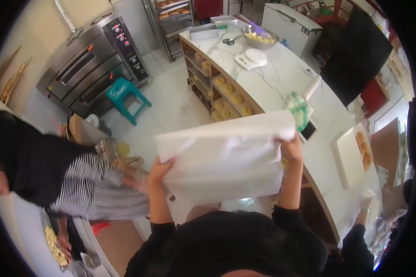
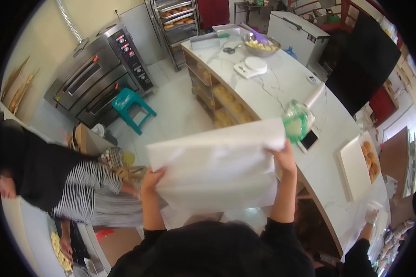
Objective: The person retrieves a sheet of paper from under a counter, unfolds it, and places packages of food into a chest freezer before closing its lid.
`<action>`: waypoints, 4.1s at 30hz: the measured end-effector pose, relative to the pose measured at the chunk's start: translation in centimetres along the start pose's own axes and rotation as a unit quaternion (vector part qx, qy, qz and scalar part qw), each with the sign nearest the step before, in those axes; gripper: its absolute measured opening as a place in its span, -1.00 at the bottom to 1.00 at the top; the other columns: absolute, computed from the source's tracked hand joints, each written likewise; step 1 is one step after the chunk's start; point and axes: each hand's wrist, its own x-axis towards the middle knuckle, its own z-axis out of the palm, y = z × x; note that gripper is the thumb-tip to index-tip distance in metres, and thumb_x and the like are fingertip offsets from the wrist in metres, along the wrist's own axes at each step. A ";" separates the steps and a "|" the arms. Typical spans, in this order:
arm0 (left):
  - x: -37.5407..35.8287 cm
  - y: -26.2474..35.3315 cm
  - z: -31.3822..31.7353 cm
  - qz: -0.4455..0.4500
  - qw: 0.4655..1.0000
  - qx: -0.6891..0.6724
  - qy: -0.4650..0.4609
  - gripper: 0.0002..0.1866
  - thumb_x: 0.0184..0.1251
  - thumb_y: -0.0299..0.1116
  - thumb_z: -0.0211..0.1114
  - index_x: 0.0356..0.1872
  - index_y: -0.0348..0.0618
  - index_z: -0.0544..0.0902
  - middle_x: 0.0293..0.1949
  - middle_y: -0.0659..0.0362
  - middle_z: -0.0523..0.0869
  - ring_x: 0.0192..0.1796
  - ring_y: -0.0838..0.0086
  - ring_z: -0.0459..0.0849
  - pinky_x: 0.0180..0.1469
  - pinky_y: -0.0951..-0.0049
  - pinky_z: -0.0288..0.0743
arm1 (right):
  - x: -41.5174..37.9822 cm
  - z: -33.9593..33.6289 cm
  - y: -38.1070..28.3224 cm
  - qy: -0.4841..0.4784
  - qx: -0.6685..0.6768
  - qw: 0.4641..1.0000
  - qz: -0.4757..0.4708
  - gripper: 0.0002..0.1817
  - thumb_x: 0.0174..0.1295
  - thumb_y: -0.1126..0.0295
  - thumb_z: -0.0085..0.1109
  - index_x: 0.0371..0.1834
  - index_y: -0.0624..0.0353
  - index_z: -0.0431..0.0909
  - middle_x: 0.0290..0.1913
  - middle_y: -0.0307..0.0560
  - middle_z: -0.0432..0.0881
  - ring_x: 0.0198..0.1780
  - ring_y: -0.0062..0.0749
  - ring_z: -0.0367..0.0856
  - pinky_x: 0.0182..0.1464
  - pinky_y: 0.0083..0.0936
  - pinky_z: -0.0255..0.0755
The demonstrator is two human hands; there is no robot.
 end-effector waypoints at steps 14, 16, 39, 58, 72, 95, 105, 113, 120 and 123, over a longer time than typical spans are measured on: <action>28.6 8.9 -10.9 0.082 0.993 -0.008 -0.088 -0.85 -0.19 -0.69 -0.09 -0.66 -0.35 0.49 -0.07 -0.10 0.56 -0.16 0.23 0.57 -0.13 0.41 0.44 | 15.2 -3.7 7.7 0.308 -0.170 0.936 0.022 -0.88 0.11 0.66 -0.05 -0.40 0.33 0.52 -0.42 -0.20 0.55 -0.35 -0.61 0.47 -0.24 -0.70 0.33; 31.3 9.9 -10.9 0.043 0.999 0.021 -0.011 -0.81 -0.28 -0.70 -0.11 -0.71 -0.37 0.52 -0.07 -0.07 0.58 -0.14 0.24 0.57 -0.10 0.46 0.42 | 18.2 -3.5 6.8 0.328 -0.156 0.932 0.005 -0.92 0.14 0.61 -0.02 -0.39 0.33 0.50 -0.42 -0.21 0.53 -0.36 -0.61 0.45 -0.24 -0.70 0.32; 57.6 49.5 -8.2 0.548 0.611 0.327 -0.467 -0.82 -0.06 -0.36 0.20 -0.42 -0.13 0.67 -0.23 0.09 0.66 -0.13 0.25 0.64 -0.26 0.50 0.55 | 60.2 16.6 14.8 -0.114 -0.033 0.966 0.230 -0.61 0.30 0.15 -0.18 0.04 0.17 0.38 -0.06 -0.04 0.50 0.01 -0.42 0.44 0.20 -0.36 0.12; 77.1 42.9 11.7 0.168 0.819 0.074 -0.544 -0.65 0.11 -0.52 0.04 -0.02 -0.18 0.48 -0.11 0.15 0.51 -0.18 0.52 0.52 -0.07 0.54 0.39 | 45.6 19.8 9.5 0.463 -0.014 0.884 0.062 -0.69 -0.01 0.42 0.27 -0.19 0.31 0.51 -0.23 -0.19 0.58 -0.18 -0.59 0.49 -0.10 -0.60 0.36; 69.8 42.3 21.3 0.217 0.762 -0.151 -0.591 -0.92 0.19 -0.46 0.12 -0.34 -0.13 0.40 -0.42 0.19 0.57 -0.39 0.51 0.53 -0.31 0.56 0.43 | 36.3 7.7 3.2 0.533 -0.206 0.805 -0.160 -0.73 -0.14 0.31 0.34 -0.41 0.26 0.60 0.06 0.08 0.42 0.22 -0.18 0.21 0.26 -0.28 -0.05; 57.5 43.3 31.4 0.321 0.756 0.156 -0.549 -0.77 0.13 -0.31 0.26 -0.24 -0.21 0.54 -0.24 0.12 0.60 -0.13 0.46 0.57 -0.12 0.55 0.42 | 32.7 -1.7 4.0 0.629 -0.235 0.741 -0.026 -0.38 -0.19 0.73 0.21 0.02 0.16 0.25 -0.47 -0.26 0.43 -0.35 -0.58 0.43 -0.13 -0.63 0.35; 57.6 33.0 32.2 0.495 0.562 0.273 -0.604 -0.43 -0.06 -0.28 0.37 0.05 -0.09 0.41 0.17 0.12 0.34 0.19 0.20 0.31 0.21 0.30 0.14 | 33.8 3.2 0.7 0.429 -0.191 0.870 -0.151 -0.78 -0.27 0.78 0.15 -0.48 0.37 0.51 -0.45 -0.16 0.48 -0.27 -0.42 0.53 -0.09 -0.48 0.41; 55.3 36.0 33.1 0.364 0.493 0.201 -0.764 -0.78 -0.04 -0.37 0.34 -0.34 -0.21 0.61 -0.33 0.16 0.62 -0.35 0.40 0.57 -0.24 0.44 0.41 | 37.4 5.1 -4.0 0.309 -0.325 0.888 -0.099 -0.82 -0.21 0.70 0.19 -0.47 0.29 0.55 -0.44 -0.09 0.51 -0.31 -0.39 0.54 -0.16 -0.53 0.40; 51.4 39.4 37.3 0.605 0.586 0.030 -0.539 -0.90 -0.11 -0.52 0.30 -0.49 -0.16 0.61 -0.51 0.22 0.54 -0.50 0.37 0.48 -0.42 0.50 0.33 | 39.0 3.4 -6.3 0.475 -0.488 0.732 -0.016 -0.84 -0.27 0.56 0.19 -0.52 0.32 0.53 -0.48 -0.09 0.55 -0.41 -0.42 0.52 -0.30 -0.63 0.35; 49.4 41.8 37.4 0.720 0.525 -0.097 -0.444 -0.88 -0.15 -0.54 0.29 -0.51 -0.09 0.62 -0.52 0.27 0.52 -0.51 0.43 0.46 -0.40 0.48 0.32 | 38.0 6.6 -9.1 0.521 -0.547 0.637 -0.151 -0.85 -0.31 0.57 0.13 -0.56 0.32 0.53 -0.50 -0.09 0.53 -0.44 -0.42 0.51 -0.35 -0.63 0.35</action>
